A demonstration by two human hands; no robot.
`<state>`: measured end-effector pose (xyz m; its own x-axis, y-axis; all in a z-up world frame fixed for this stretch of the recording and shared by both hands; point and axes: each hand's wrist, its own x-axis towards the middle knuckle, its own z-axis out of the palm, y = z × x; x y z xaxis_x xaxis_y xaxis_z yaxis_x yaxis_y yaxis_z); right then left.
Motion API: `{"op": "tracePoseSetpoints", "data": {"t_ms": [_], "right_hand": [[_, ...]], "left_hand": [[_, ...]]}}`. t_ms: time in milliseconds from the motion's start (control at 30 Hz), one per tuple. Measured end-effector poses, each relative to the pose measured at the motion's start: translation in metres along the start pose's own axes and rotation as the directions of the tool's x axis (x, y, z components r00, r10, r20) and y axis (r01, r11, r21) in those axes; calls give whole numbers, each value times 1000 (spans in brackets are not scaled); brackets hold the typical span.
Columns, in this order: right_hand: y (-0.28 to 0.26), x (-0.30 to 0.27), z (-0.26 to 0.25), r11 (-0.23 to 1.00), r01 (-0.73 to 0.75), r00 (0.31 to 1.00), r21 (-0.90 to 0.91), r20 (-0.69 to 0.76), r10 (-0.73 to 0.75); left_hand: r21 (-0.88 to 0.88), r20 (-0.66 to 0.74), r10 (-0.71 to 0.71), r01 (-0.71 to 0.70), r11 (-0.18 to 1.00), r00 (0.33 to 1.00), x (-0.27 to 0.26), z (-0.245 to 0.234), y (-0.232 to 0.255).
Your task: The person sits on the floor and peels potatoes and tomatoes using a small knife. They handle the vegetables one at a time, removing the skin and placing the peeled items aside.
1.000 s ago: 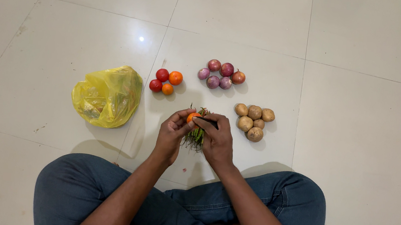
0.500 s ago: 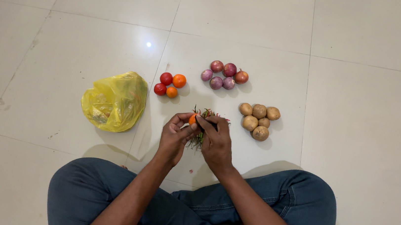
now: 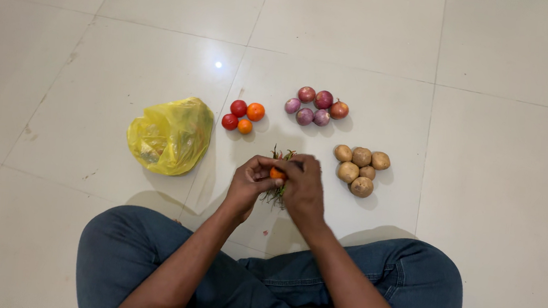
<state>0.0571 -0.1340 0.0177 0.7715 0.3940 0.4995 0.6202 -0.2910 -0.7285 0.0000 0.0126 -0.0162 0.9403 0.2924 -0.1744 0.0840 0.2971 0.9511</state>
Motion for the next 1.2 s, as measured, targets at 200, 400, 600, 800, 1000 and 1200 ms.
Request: {"op": "tracePoseSetpoints", "data": {"t_ms": [200, 400, 600, 800, 1000, 1200], "right_hand": [[20, 13, -20, 983, -182, 983, 30, -4, 183], [17, 18, -31, 982, -157, 988, 101, 30, 155], [15, 18, -34, 970, -205, 977, 131, 86, 195], [15, 20, -27, 949, -283, 956, 135, 119, 268], [15, 17, -17, 951, -284, 952, 117, 152, 266], [15, 18, -19, 957, -269, 957, 106, 140, 254]], "left_hand": [[184, -192, 83, -48, 982, 978, 18, -14, -3], [539, -617, 235, 186, 822, 751, 63, -75, -16], [659, -578, 438, 78, 748, 689, 100, -89, -49], [733, -543, 516, 74, 676, 663, 108, -88, -67], [763, -491, 571, 8, 646, 658, 111, -88, -75], [793, -498, 613, 36, 608, 614, 98, -76, -55]]}}
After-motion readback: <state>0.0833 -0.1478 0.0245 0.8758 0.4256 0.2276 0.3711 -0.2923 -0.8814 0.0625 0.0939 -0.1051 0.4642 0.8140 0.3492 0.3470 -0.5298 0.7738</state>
